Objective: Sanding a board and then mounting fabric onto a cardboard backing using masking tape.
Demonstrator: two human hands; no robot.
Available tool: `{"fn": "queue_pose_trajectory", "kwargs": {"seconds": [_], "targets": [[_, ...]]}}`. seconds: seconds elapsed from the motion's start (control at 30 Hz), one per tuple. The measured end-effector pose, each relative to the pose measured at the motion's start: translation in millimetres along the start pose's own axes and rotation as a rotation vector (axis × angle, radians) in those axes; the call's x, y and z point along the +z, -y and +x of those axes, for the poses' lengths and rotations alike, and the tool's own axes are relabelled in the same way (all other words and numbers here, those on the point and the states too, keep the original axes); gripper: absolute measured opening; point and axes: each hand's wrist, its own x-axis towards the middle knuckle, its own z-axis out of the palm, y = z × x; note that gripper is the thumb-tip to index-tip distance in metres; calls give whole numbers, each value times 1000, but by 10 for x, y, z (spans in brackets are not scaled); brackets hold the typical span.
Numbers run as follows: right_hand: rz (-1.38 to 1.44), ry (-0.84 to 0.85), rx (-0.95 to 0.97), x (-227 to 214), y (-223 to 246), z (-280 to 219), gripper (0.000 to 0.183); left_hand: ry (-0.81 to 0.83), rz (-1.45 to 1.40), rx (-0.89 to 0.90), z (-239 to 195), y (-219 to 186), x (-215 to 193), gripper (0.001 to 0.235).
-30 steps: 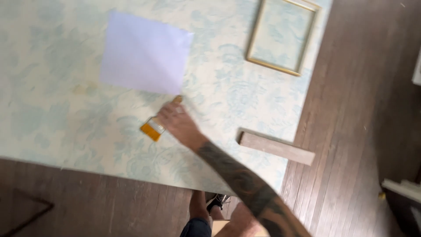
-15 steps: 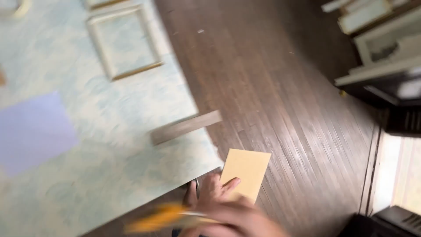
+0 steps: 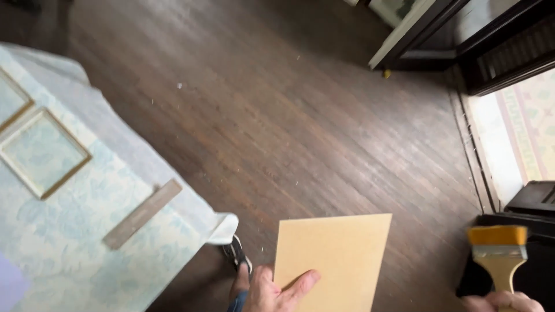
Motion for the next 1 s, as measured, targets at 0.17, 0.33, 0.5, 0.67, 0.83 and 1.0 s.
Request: {"fn": "queue_pose_trajectory", "kwargs": {"seconds": [0.17,0.33,0.5,0.67,0.83,1.0], "targets": [[562,-63,137,-184,822,257,39,-90,142,129,99,-157,294,95],[955,402,-410,45,1615,120,18,28,-370,334,-8,-360,293,31],[771,275,-84,-213,1860,768,34,-25,-441,622,-106,-306,211,32],[791,-3,-99,-287,1941,533,28,-54,-456,569,-38,-275,115,31],[855,385,-107,-195,2125,739,35,-8,-502,327,-292,-459,-38,31],[796,117,-107,-447,1768,780,26,-73,-528,489,-267,-477,-266,37]]}}
